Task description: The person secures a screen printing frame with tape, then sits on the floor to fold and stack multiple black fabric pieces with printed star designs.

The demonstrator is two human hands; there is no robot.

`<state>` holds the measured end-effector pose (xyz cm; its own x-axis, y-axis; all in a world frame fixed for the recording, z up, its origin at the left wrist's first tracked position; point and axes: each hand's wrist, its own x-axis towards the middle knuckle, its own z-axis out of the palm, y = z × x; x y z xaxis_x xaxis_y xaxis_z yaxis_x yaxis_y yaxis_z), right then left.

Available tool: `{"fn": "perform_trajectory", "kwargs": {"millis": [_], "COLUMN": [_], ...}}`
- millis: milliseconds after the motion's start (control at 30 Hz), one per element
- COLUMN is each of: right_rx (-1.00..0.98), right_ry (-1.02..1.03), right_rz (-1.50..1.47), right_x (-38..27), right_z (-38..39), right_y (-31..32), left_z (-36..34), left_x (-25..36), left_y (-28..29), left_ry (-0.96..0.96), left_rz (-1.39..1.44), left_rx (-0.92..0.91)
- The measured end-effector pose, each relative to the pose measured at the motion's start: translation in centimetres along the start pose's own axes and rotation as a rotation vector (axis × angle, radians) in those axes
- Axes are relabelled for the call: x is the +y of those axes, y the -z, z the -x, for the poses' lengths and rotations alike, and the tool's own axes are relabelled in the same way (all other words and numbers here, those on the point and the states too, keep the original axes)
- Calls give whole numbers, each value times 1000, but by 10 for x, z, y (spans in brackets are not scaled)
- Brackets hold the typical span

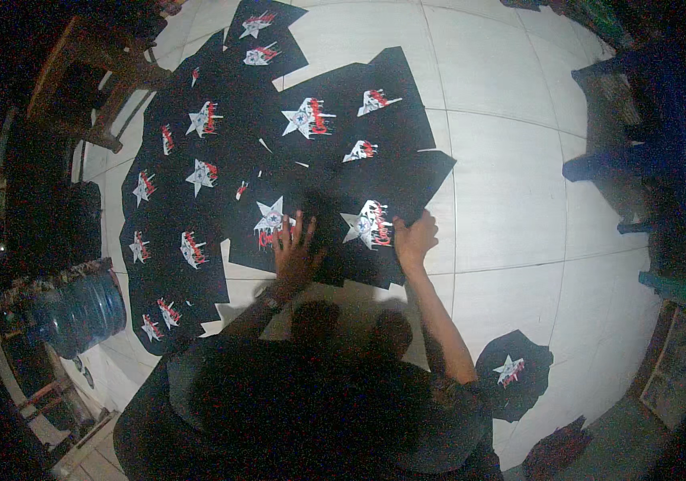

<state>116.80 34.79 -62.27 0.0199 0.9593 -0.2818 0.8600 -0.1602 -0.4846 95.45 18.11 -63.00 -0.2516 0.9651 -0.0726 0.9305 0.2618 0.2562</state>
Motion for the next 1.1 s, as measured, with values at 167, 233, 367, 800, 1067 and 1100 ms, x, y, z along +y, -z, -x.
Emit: {"fn": "perform_trajectory", "kwargs": {"millis": [167, 233, 367, 800, 1067, 1100], "right_rx": [124, 87, 252, 195, 161, 80], "right_ry": [14, -232, -669, -132, 75, 54], "right_rz": [-462, -549, -727, -421, 33, 14], "right_x": [80, 143, 278, 262, 103, 118], "right_z": [24, 49, 137, 98, 39, 32], "right_y": [34, 91, 218, 83, 13, 16], "left_z": [-2, 0, -10, -22, -161, -171], "left_x": [-3, -3, 0, 118, 14, -4], "left_y": [2, 4, 1, -53, 22, 21], "left_ry": [-21, -22, -96, -702, -102, -119], "left_rz": [6, 16, 53, 409, 105, 70], "left_rx": [-19, -2, 21, 8, 466, 381]}}
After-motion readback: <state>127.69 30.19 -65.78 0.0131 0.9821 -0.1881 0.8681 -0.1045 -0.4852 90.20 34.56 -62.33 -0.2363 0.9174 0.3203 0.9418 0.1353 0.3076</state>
